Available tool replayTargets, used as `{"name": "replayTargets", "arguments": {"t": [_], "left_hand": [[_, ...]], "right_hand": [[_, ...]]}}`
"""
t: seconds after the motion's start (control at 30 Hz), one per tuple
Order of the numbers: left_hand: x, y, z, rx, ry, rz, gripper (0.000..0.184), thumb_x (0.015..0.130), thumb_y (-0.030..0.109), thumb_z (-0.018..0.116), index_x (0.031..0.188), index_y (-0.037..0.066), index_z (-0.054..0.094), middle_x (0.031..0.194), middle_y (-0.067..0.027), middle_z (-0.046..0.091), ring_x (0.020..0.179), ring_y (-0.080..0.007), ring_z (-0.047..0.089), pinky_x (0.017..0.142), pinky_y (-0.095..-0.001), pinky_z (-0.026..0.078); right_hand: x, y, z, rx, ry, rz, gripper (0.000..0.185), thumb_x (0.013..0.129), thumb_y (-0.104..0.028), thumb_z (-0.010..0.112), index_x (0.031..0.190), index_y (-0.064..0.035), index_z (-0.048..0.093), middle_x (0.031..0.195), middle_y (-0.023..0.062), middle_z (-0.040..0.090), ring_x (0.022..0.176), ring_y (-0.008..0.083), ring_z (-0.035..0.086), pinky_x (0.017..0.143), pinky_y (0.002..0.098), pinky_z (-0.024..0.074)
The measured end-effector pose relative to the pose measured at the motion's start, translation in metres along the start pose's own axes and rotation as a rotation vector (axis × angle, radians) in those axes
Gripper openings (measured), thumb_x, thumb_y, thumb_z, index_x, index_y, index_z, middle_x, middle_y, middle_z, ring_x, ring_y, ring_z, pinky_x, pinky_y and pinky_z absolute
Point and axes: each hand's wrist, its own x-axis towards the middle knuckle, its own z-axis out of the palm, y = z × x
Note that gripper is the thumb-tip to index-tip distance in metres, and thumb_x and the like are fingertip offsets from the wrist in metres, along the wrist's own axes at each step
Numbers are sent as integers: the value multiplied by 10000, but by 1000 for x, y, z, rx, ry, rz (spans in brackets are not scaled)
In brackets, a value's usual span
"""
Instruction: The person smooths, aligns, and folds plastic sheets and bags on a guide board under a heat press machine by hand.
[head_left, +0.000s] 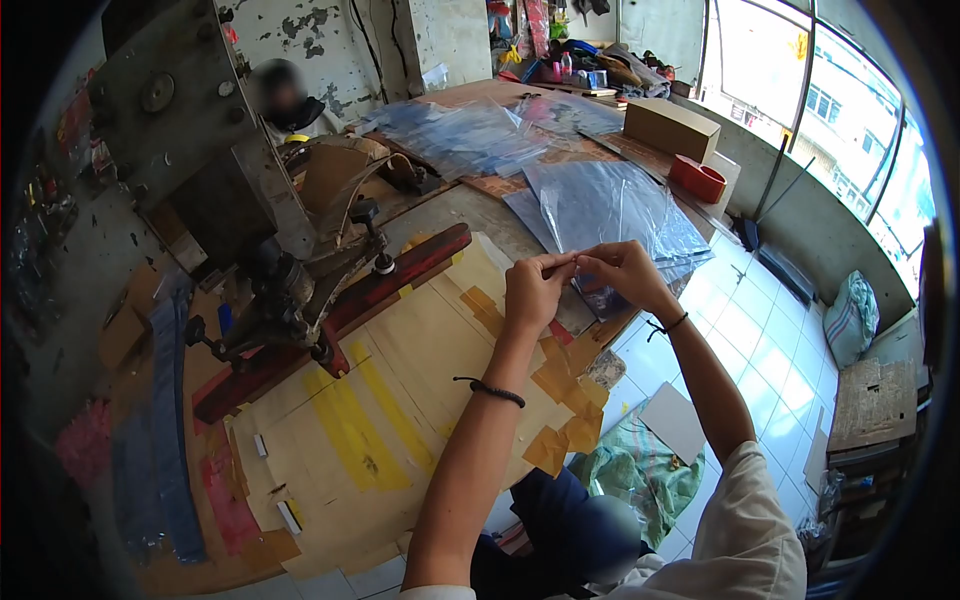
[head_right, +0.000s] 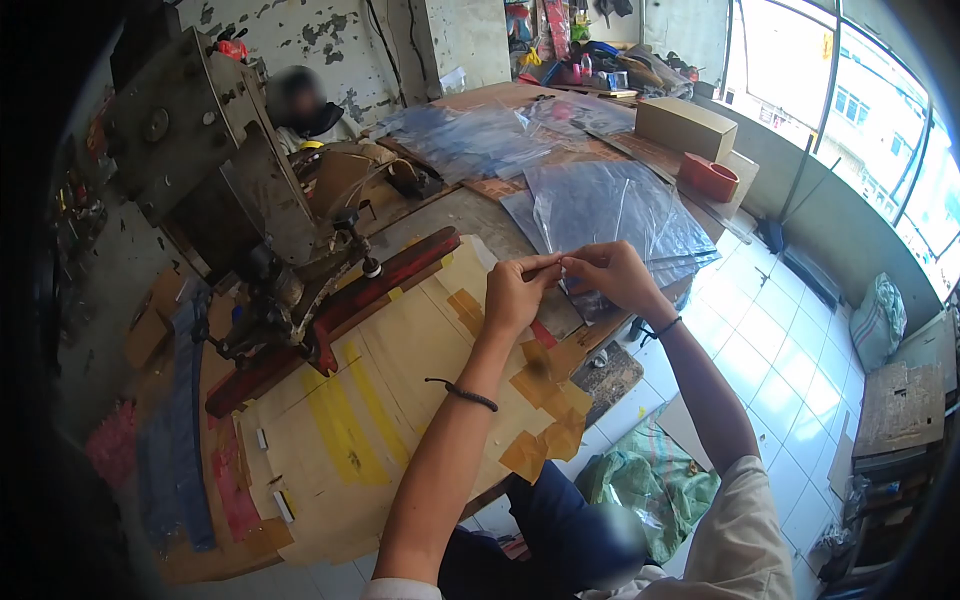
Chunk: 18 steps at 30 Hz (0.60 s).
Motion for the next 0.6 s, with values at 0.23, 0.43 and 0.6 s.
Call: {"name": "replayTargets", "arguments": {"t": [0.23,0.43,0.6], "left_hand": [[3,-8,0,13,-2,51,266,912,140,751,1136,-3,747,952,-144,777,818,-137,736,732,-264,562],[3,-10,0,17,-4,48,287,908,169,763,1136,-4,749,947,-131,781,822,-129,736,739,-252,558],[1,-7,-1,44,-10,53,276,911,174,760,1131,7,754,935,-126,781,826,-128,735,738,-257,557]], "right_hand": [[2,9,2,-40,54,-30,298,984,-216,675,1126,40,731,964,115,765,791,163,750,694,270,579],[-6,-7,10,-152,120,-77,262,977,-191,676,1096,35,736,941,118,768,763,156,751,686,279,581],[-8,-2,15,-227,168,-159,226,962,-168,676,1058,28,733,908,131,763,762,192,754,702,308,589]]}}
